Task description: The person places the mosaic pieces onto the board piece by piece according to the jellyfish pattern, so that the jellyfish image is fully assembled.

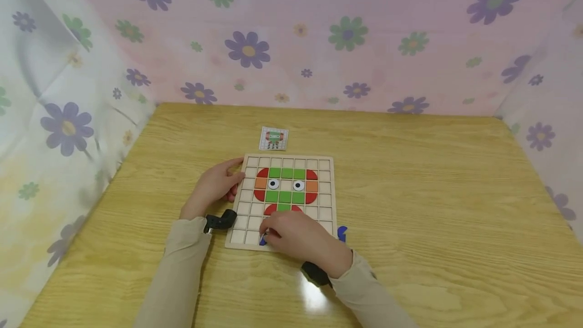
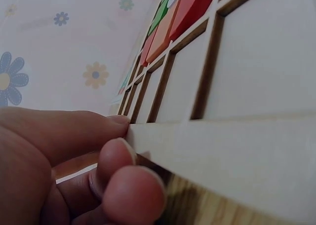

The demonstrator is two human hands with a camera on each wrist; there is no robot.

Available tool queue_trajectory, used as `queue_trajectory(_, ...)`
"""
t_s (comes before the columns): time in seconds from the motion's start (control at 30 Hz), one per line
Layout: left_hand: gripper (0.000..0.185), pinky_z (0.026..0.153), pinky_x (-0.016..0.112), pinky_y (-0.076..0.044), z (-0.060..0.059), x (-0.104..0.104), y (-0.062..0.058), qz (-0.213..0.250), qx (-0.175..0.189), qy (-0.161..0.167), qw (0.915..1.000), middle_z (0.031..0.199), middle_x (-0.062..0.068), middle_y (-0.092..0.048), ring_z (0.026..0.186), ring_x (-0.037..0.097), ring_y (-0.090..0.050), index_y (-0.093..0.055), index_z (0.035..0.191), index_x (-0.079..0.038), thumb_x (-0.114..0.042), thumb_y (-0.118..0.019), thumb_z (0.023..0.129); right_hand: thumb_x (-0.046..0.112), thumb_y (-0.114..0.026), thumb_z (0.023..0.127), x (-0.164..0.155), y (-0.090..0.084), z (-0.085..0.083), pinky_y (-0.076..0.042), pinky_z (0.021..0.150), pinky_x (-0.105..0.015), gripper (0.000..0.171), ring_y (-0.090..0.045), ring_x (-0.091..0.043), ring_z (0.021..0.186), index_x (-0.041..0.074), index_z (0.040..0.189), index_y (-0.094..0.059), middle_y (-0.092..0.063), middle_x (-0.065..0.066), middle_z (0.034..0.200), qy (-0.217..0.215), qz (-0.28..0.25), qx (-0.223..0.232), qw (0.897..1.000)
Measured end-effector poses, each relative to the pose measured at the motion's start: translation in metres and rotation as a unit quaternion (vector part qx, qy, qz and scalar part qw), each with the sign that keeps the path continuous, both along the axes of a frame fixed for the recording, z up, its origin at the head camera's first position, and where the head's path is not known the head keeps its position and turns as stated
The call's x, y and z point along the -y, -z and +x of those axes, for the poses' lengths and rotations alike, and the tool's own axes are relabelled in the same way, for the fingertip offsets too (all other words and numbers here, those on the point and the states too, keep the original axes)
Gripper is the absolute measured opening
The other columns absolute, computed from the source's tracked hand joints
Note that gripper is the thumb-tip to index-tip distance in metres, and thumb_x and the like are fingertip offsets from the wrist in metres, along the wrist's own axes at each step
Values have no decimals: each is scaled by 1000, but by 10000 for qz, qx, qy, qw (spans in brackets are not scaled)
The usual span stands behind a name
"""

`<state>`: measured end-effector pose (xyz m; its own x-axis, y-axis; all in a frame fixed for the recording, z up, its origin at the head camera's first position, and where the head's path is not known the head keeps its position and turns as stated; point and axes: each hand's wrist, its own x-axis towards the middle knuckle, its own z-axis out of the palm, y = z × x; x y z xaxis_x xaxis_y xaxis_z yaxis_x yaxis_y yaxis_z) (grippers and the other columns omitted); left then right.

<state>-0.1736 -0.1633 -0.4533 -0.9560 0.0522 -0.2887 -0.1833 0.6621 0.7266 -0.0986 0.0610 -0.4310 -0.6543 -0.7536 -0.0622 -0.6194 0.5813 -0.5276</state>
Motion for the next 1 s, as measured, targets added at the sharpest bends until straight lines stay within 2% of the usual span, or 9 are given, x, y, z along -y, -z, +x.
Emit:
queue_trajectory(0.27, 49, 45, 29, -46, 1, 0, 1, 30, 27, -96, 9999, 59, 7, -57, 45, 19, -56, -38, 135, -27, -32, -52, 89, 26, -57, 87, -21, -5, 4, -41, 66, -23, 12, -46, -2, 69, 23, 94, -65, -54, 17, 81, 533, 93, -261, 9982)
queue_trajectory(0.53, 49, 45, 29, -44, 0, -1, 0, 60, 74, -84, 9999, 59, 7, -57, 45, 18, -56, -37, 136, -26, -31, -52, 90, 25, -59, 86, -45, -7, 3, -42, 66, -24, 12, -46, -4, 70, 22, 96, -66, -54, 18, 81, 1112, 72, -198, 9936)
queue_trajectory(0.8, 49, 45, 30, -45, 0, -3, 3, 233, 190, -67, 9995, 60, 7, -58, 45, 19, -56, -36, 136, -27, -31, -51, 90, 20, -59, 86, -91, -9, -4, -45, 66, -26, 14, -51, -3, 74, 19, 98, -64, -56, 14, 83, 1602, 169, -55, 9869)
queue_trajectory(1.0, 48, 43, 29, -45, 1, -2, 4, 142, 58, -132, 9998, 57, 7, -57, 43, 19, -55, -38, 136, -27, -31, -51, 90, 25, -58, 87, -125, -9, -3, -44, 64, -27, 18, -51, -5, 74, 17, 102, -63, -56, 13, 83, 1965, 124, -22, 9804)
